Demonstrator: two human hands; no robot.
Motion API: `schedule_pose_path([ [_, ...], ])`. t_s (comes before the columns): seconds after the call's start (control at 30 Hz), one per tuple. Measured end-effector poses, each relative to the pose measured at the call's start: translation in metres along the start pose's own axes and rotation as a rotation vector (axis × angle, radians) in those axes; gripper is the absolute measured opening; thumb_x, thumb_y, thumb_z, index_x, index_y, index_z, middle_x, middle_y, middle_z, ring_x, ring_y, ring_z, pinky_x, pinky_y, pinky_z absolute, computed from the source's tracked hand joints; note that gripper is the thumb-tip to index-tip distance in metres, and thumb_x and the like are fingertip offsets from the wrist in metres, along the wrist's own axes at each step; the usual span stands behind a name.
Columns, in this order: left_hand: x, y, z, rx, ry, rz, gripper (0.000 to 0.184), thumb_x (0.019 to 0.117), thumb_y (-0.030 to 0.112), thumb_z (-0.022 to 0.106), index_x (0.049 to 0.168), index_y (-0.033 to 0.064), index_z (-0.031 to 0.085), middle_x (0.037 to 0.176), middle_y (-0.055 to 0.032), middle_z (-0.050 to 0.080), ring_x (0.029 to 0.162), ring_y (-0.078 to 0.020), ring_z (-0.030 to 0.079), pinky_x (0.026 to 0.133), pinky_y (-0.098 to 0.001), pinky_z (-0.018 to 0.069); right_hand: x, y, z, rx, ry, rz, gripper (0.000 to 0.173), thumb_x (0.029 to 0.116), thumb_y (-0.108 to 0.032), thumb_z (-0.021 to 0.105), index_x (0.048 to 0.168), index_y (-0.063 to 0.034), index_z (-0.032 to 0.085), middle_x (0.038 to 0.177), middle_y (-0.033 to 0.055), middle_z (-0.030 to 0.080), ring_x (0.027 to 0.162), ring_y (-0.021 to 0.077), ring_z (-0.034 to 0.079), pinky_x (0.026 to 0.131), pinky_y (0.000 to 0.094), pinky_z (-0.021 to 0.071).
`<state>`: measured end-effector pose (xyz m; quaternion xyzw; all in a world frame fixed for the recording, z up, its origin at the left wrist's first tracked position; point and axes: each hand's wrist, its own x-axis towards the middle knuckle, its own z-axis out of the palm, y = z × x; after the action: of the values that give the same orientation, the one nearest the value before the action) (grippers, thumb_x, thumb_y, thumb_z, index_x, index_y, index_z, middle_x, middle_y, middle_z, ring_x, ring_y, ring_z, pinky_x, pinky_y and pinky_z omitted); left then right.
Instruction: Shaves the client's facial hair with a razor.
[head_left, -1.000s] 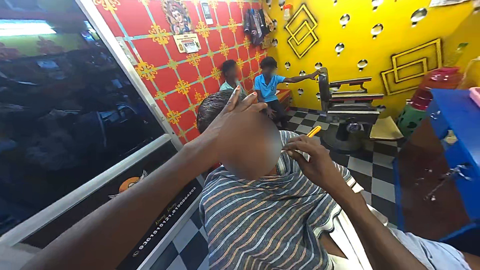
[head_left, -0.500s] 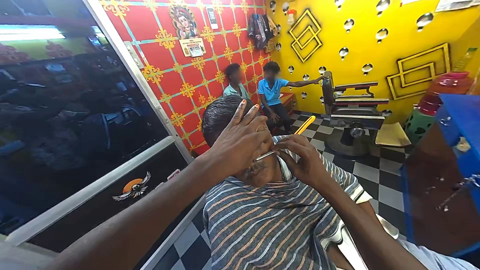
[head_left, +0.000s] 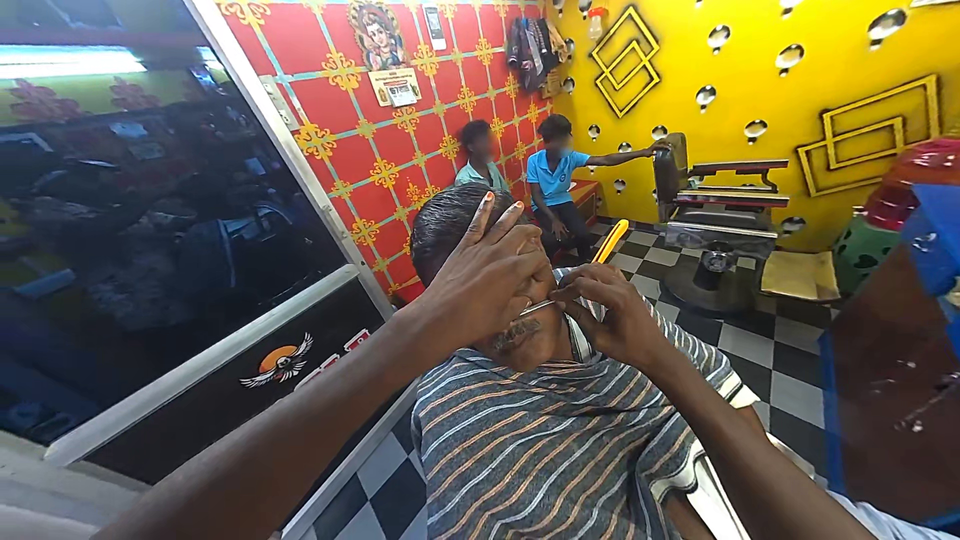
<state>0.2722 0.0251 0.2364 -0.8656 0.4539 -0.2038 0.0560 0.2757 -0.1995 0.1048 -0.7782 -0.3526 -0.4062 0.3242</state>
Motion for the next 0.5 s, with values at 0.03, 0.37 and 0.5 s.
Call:
schedule_pose_path([
  [0.03, 0.000, 0.000, 0.001, -0.001, 0.011, 0.003, 0.023, 0.0872, 0.029, 0.077, 0.109, 0.0215, 0.074, 0.148, -0.0068, 0.057, 0.155, -0.0343, 0.026, 0.126, -0.0631, 0.0020, 0.001, 0.000, -0.001, 0.008, -0.012, 0.001, 0.014, 0.0940, -0.021, 0.065, 0.100, -0.0173, 0.077, 0.105, -0.0040, 0.071, 0.104, 0.0116, 0.064, 0.094, 0.0440, 0.0476],
  [0.37, 0.001, -0.003, 0.003, -0.050, 0.034, 0.005, 0.018, 0.0875, 0.027, 0.076, 0.105, 0.0235, 0.075, 0.149, -0.0056, 0.055, 0.155, -0.0340, 0.025, 0.126, -0.0640, 0.0014, 0.010, 0.002, -0.005, 0.057, -0.079, -0.018, 0.013, 0.0917, -0.020, 0.065, 0.097, -0.0175, 0.076, 0.100, -0.0050, 0.070, 0.100, 0.0104, 0.064, 0.093, 0.0441, 0.0461],
  [0.5, 0.001, -0.003, 0.002, -0.054, 0.042, 0.010, 0.016, 0.0874, 0.026, 0.076, 0.104, 0.0233, 0.075, 0.149, -0.0056, 0.056, 0.156, -0.0343, 0.024, 0.126, -0.0635, 0.0003, 0.011, 0.003, -0.005, 0.069, -0.089, -0.022, 0.012, 0.0914, -0.021, 0.065, 0.096, -0.0176, 0.076, 0.100, -0.0049, 0.070, 0.100, 0.0105, 0.064, 0.093, 0.0441, 0.0462],
])
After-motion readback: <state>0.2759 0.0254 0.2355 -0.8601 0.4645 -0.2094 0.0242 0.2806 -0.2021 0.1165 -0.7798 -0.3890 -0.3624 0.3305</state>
